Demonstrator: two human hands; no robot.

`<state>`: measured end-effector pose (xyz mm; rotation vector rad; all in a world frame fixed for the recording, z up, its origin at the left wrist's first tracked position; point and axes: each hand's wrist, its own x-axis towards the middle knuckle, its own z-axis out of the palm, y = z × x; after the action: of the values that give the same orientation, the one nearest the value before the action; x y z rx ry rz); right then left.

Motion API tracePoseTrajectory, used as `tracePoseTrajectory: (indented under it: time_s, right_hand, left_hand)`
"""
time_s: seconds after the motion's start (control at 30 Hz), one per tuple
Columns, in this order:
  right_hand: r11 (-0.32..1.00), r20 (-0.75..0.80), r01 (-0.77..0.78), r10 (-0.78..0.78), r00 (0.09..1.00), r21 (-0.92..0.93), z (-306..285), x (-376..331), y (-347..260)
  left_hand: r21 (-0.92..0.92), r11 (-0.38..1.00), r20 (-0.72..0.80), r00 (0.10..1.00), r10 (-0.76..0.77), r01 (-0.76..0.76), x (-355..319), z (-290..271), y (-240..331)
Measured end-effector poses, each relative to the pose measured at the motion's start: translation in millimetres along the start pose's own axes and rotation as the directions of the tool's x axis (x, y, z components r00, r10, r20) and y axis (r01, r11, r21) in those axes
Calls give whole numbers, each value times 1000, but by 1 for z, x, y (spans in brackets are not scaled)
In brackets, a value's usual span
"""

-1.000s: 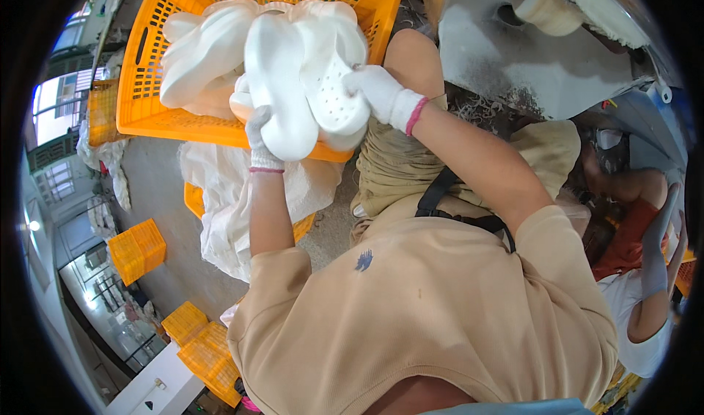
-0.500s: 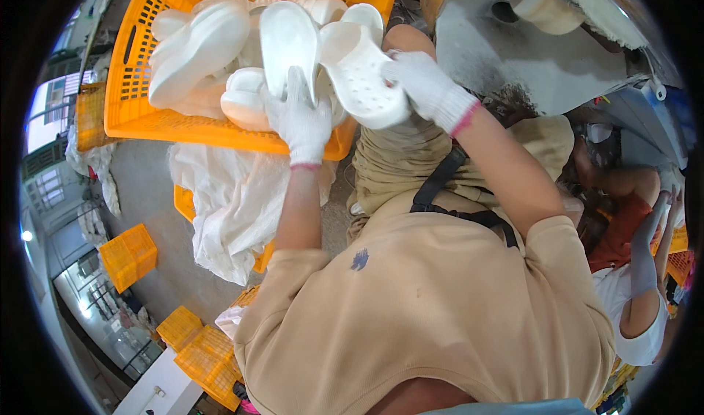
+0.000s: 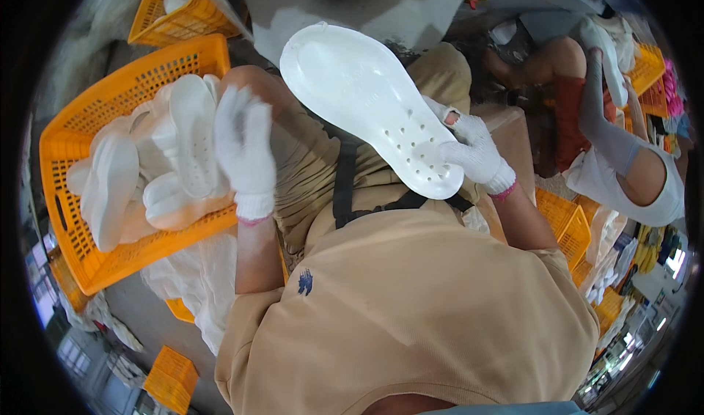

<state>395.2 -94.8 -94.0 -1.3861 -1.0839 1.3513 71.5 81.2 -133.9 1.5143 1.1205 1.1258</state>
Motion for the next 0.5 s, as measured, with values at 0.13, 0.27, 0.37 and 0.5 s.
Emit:
tracePoseTrajectory:
  time_s: [0.13,0.27,0.37,0.5]
  right_hand:
    - [991,-35,54,-50,998,123,-6,-24,15]
    - [902,-299,134,-5,954,411,16,-12,23]
    - [847,-355,-136,-65,933,-514,9,14,17]
    - [938,-564,125,85,822,324,-60,50,6]
  left_hand:
    - [-297,917,294,939,-177,266,15,73,19]
    - [-422,719,638,744,-197,552,7,152,46]
    - [-211,784,748,613,-254,583,18,171,50]
    - [65,982,963,247,-109,178,67,140,19]
